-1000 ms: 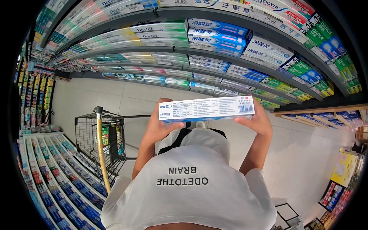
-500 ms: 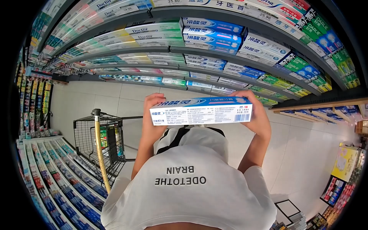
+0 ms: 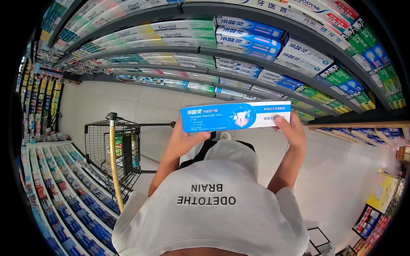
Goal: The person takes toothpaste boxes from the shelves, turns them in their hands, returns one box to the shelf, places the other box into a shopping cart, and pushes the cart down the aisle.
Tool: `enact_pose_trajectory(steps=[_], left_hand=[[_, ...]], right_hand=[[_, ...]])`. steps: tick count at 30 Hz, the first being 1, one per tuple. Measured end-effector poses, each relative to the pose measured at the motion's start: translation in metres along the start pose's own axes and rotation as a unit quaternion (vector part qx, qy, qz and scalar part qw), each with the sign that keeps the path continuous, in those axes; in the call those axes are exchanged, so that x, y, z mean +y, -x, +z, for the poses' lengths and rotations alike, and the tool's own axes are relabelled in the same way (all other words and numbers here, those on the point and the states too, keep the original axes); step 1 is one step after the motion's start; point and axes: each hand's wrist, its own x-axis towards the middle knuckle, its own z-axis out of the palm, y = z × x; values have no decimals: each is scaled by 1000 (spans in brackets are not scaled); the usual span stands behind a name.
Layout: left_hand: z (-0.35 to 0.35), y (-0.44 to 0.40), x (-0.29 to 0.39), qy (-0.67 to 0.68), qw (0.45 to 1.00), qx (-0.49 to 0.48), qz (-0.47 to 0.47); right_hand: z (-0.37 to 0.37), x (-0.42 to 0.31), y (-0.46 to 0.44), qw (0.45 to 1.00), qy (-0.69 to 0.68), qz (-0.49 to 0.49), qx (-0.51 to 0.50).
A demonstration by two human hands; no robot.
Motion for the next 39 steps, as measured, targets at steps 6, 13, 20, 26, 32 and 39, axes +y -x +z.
enact_pose_trajectory(steps=[6,13,20,26,32,39], left_hand=[[3,0,9,4,1000,-2,-19],[4,1,5,-9,1000,9,11],[5,2,8,-11,1000,7,10],[4,0,1,-52,998,14,28],[5,0,2,-59,998,20,-3],[5,0,1,-58,998,18,-23]], right_hand=[[2,-3,-2,1000,8,5,-24],[4,-4,-4,1000,9,8,-25],[7,-1,-7,1000,-1,15,-26],[6,2,-9,999,-2,27,-36],[5,8,-12,998,-9,36,-46],[7,10,-13,998,-10,46,-50]])
